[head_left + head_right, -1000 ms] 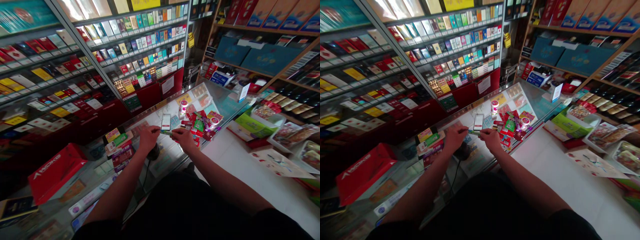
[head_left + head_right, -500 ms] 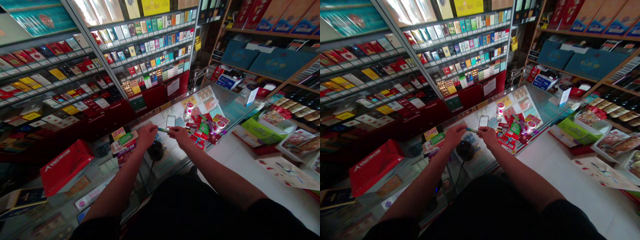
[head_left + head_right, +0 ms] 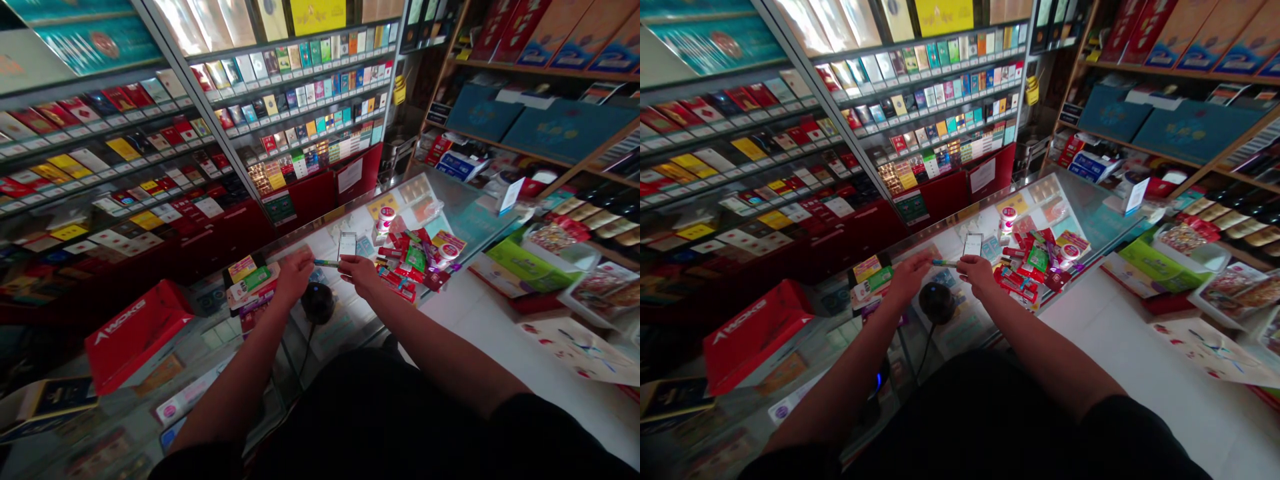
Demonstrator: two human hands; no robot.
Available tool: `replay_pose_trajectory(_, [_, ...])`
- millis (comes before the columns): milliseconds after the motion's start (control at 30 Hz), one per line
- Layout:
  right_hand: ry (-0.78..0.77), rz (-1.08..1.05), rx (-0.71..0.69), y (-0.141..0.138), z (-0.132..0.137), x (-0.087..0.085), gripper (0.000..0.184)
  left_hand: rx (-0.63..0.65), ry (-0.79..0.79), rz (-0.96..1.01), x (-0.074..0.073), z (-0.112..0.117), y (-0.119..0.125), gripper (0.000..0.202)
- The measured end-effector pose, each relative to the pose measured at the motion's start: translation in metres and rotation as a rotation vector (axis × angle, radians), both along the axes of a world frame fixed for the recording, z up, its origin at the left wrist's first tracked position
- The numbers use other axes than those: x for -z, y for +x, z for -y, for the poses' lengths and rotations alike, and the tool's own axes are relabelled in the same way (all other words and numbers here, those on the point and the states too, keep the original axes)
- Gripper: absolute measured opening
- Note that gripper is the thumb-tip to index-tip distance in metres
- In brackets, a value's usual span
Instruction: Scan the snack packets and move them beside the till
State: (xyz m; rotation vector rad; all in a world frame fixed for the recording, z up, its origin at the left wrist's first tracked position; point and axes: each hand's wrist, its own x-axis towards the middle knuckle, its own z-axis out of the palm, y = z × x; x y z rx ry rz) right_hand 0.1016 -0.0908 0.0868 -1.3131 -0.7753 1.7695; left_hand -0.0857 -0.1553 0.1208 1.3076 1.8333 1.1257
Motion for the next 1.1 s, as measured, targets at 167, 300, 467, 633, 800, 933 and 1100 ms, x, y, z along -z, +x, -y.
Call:
replay_pose_trajectory(167, [0.015,0.030,0.006,-0.006,-0.002,0.004,0.032,0.001,-0.025,0.048,0.010,0.001,-0.008,0.034])
replay_pose_trajectory(300, [0.045,0.075,0.011,-0.013,-0.004,0.009,0.032,-0.012,-0.032,0.109,0.018,-0.002,-0.013,0.036])
replay_pose_trajectory(467, [0.028,0.082,0.045,-0.020,-0.006,0.016,0.033,-0.030,-0.031,0.161,0.020,-0.001,-0.014,0.034])
replay_pose_trajectory(633, [0.037,0.123,0.039,-0.025,-0.005,0.022,0.032,-0.041,-0.069,0.155,0.018,0.002,-0.016,0.033])
replay_pose_trajectory(800, [0.047,0.155,0.037,-0.029,-0.005,0.031,0.027,-0.066,-0.083,0.165,0.026,0.003,-0.020,0.036])
replay_pose_trajectory(933, [0.073,0.141,0.068,-0.033,-0.004,0.041,0.031,-0.078,-0.089,0.158,0.039,0.002,-0.025,0.038])
replay_pose_trajectory(1100, [0.073,0.194,0.046,-0.037,-0.002,0.048,0.032,-0.080,-0.098,0.212,0.047,0.004,-0.028,0.040])
